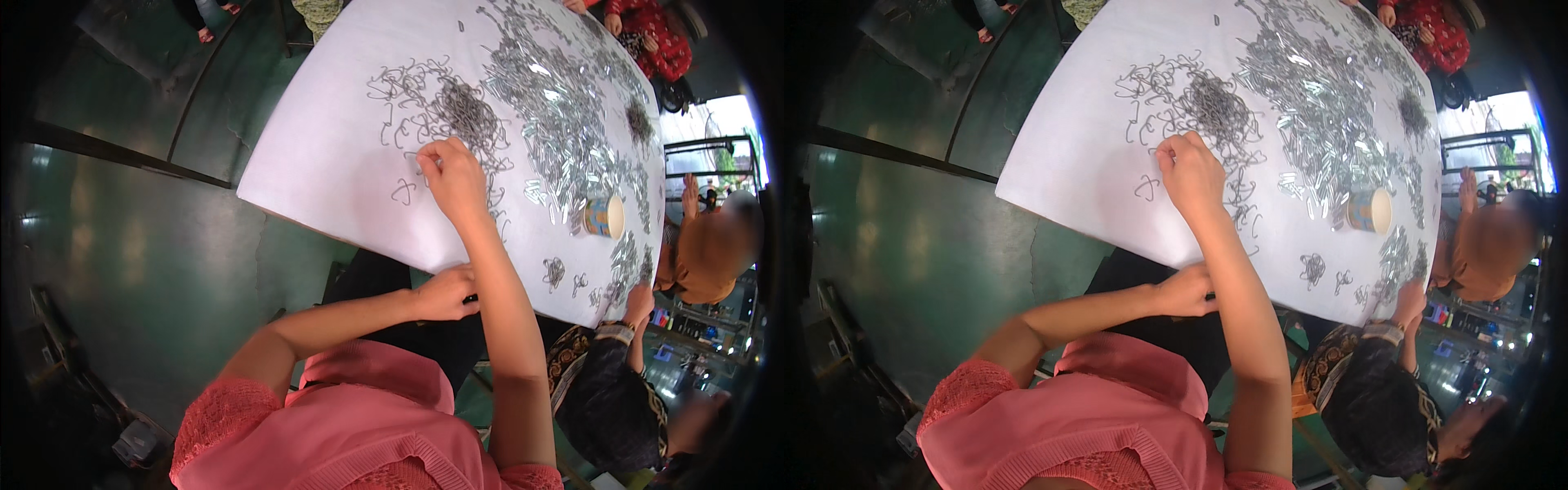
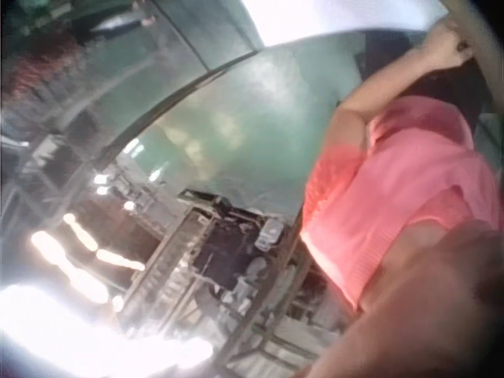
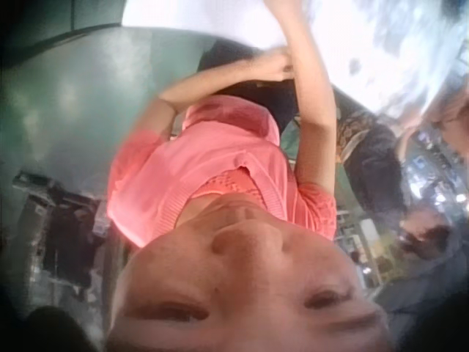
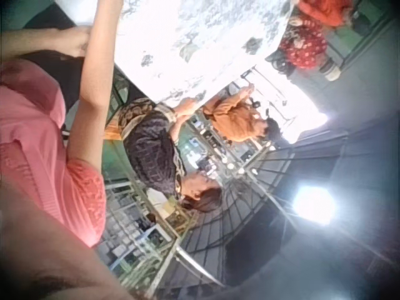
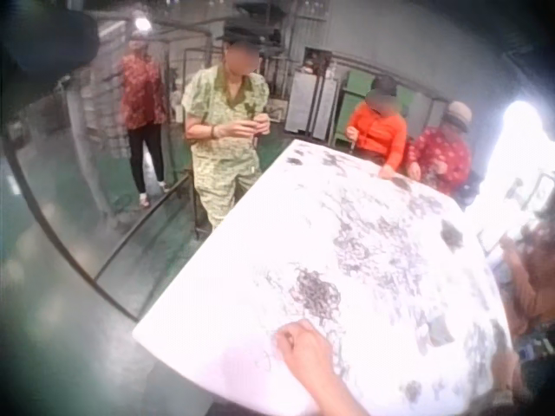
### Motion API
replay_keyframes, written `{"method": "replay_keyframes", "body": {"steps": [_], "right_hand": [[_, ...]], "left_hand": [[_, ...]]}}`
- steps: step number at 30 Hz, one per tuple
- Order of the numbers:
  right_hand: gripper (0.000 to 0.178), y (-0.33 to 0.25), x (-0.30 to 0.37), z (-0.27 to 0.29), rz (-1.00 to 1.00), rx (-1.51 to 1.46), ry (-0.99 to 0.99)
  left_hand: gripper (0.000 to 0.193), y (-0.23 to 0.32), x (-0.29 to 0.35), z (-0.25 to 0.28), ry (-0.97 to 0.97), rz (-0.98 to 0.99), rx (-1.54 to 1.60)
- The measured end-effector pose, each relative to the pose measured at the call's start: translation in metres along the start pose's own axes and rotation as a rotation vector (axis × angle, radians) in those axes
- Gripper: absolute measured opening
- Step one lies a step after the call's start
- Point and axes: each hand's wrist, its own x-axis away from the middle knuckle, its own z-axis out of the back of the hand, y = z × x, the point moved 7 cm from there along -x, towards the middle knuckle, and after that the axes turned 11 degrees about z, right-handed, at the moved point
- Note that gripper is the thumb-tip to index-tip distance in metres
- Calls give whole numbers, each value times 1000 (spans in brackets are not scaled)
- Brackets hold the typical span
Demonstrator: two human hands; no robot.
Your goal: The person sits at a table and repeatedly picks up small metal paperclips from a large pile. They manipulate the clips with their hands, linking them together to form a chain. The person occasionally lifts the chain to check its length or hangs it on a nearby metal rack before returning to the table to continue the assembly.
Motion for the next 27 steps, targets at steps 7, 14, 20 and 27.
{"method": "replay_keyframes", "body": {"steps": [7,14,20,27], "right_hand": [[15,3,-43,-47,-264,178,-171],[15,5,-43,-71,-220,240,-251],[12,43,-13,-33,-288,-281,-166],[11,117,98,32,-537,-1035,166]], "left_hand": [[35,-28,3,-19,-55,51,105],[33,-29,3,-20,-78,95,75],[24,-2,5,2,47,-68,53],[13,-5,-2,-7,-39,33,40]]}}
